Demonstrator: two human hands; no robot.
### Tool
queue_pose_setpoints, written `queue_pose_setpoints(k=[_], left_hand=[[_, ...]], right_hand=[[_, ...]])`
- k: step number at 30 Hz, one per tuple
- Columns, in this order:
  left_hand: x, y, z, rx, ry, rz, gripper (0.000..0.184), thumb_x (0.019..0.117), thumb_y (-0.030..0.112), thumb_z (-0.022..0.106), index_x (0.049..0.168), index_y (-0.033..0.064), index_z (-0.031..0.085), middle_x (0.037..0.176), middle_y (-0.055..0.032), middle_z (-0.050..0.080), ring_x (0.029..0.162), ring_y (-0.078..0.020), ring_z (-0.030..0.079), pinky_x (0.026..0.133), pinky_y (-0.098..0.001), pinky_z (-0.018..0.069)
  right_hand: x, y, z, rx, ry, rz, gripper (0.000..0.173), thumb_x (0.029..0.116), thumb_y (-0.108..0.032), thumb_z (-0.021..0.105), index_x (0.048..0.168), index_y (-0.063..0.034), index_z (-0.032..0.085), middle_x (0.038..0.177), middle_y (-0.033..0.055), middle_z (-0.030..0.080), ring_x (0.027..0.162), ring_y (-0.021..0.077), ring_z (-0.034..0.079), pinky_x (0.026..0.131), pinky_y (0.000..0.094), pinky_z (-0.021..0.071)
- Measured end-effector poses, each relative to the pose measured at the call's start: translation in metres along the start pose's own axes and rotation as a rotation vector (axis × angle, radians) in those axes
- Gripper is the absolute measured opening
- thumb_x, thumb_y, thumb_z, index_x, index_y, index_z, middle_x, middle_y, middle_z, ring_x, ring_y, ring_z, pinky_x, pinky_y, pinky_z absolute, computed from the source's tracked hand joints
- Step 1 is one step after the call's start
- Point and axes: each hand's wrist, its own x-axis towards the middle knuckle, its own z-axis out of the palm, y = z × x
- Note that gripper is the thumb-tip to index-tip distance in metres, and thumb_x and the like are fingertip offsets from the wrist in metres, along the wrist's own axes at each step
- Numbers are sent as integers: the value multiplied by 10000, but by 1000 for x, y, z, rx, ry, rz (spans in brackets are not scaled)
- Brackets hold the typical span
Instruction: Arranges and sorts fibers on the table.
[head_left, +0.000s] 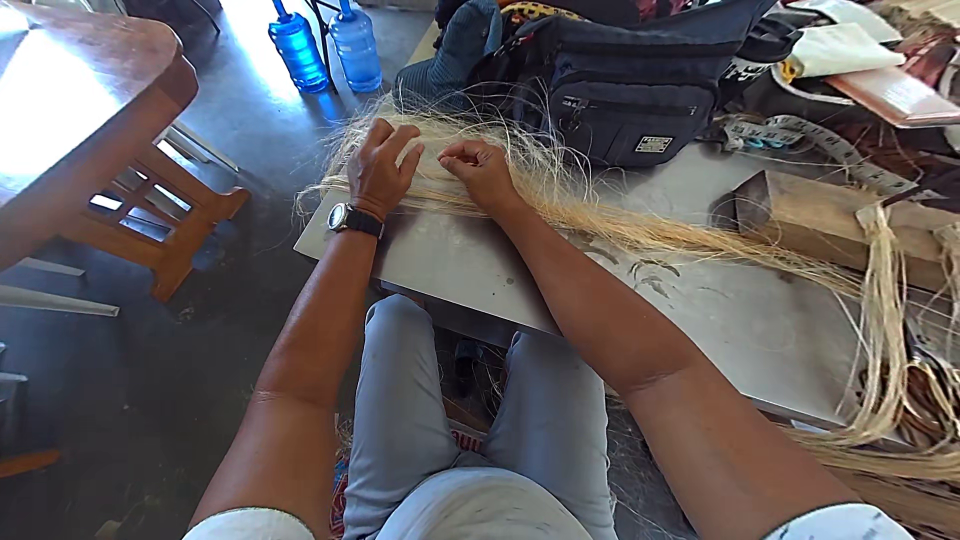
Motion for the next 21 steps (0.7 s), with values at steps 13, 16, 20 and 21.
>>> queue_pose_setpoints(k=[13,16,20,21], left_hand=[[-1,6,5,72,-13,71,239,982,207,581,1137,105,732,994,-158,653,842,-319,679,684,-490,565],[-1,6,7,59,-47,99,237,1001,212,565,1129,136,750,998,-148,648,845,-305,673,691,-484,565],[-1,8,5,99,-28,47,244,1032,191,525,1105,111,743,979,-152,650,837,-310,673,697,-479,563],[0,9,5,111,-15,34,244,1027,175,518,1104,95,735,980,-158,648,833,-317,673,694,-484,562]], right_hand=[[-2,-5,0,-153,-67,-6,193,1009,-215,637,976,-61,750,974,83,659,892,151,620,795,330,514],[-2,-5,-2,-130,-67,-16,211,1028,-201,601,1000,-66,760,974,76,676,901,139,631,799,318,520],[-3,-8,-2,-117,-71,31,220,1030,-192,573,956,-64,736,951,64,656,858,127,622,774,320,517],[-2,-7,-2,-115,-67,37,211,1025,-194,584,949,-57,725,942,65,660,846,127,624,769,322,519]])
